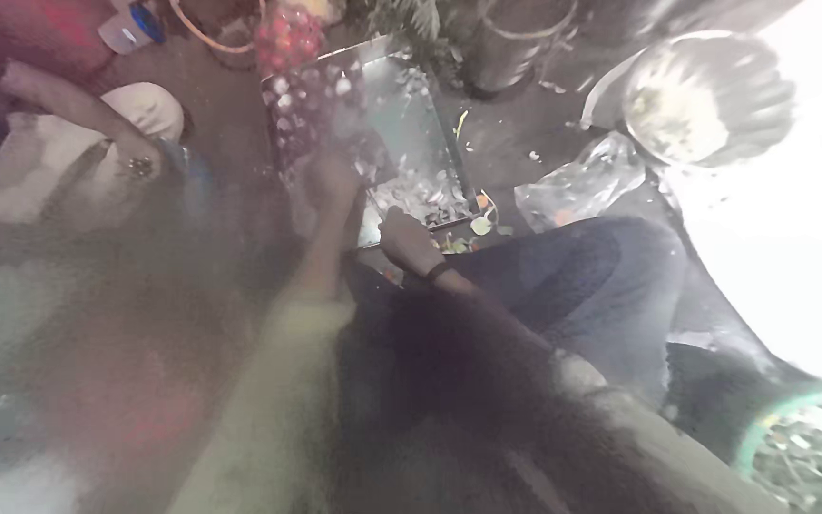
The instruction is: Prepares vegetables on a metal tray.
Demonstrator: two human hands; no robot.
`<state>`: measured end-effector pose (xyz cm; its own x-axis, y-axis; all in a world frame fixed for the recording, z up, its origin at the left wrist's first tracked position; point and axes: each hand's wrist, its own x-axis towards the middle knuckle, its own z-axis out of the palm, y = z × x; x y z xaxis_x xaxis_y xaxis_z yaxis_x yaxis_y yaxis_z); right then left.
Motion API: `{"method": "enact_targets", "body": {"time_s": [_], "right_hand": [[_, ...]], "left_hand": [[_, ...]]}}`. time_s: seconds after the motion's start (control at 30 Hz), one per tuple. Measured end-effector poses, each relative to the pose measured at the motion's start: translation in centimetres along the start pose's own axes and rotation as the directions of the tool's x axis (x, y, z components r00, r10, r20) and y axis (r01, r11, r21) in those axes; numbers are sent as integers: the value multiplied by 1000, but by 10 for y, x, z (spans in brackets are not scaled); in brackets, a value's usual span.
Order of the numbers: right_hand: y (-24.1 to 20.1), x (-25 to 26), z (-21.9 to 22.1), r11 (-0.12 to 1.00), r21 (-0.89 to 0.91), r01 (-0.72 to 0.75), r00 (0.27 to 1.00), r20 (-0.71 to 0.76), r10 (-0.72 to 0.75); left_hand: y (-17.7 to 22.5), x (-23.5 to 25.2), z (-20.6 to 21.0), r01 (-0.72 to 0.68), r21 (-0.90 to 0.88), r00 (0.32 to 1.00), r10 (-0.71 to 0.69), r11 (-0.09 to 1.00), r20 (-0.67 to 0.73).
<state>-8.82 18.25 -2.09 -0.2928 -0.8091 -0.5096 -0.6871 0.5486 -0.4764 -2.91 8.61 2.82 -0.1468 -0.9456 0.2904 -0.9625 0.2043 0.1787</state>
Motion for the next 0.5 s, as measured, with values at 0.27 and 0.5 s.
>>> {"method": "enact_targets", "body": {"time_s": [0.27, 0.5], "right_hand": [[19, -18, -23, 999, -5, 47, 998, -46, -48], [-4, 19, -4, 1000, 7, 19, 993, -114, -18]], "left_hand": [[-13, 49, 28, 111, -17, 883, -90, 994, 460], [-23, 50, 44, 109, 0, 906, -99, 994, 410]]}}
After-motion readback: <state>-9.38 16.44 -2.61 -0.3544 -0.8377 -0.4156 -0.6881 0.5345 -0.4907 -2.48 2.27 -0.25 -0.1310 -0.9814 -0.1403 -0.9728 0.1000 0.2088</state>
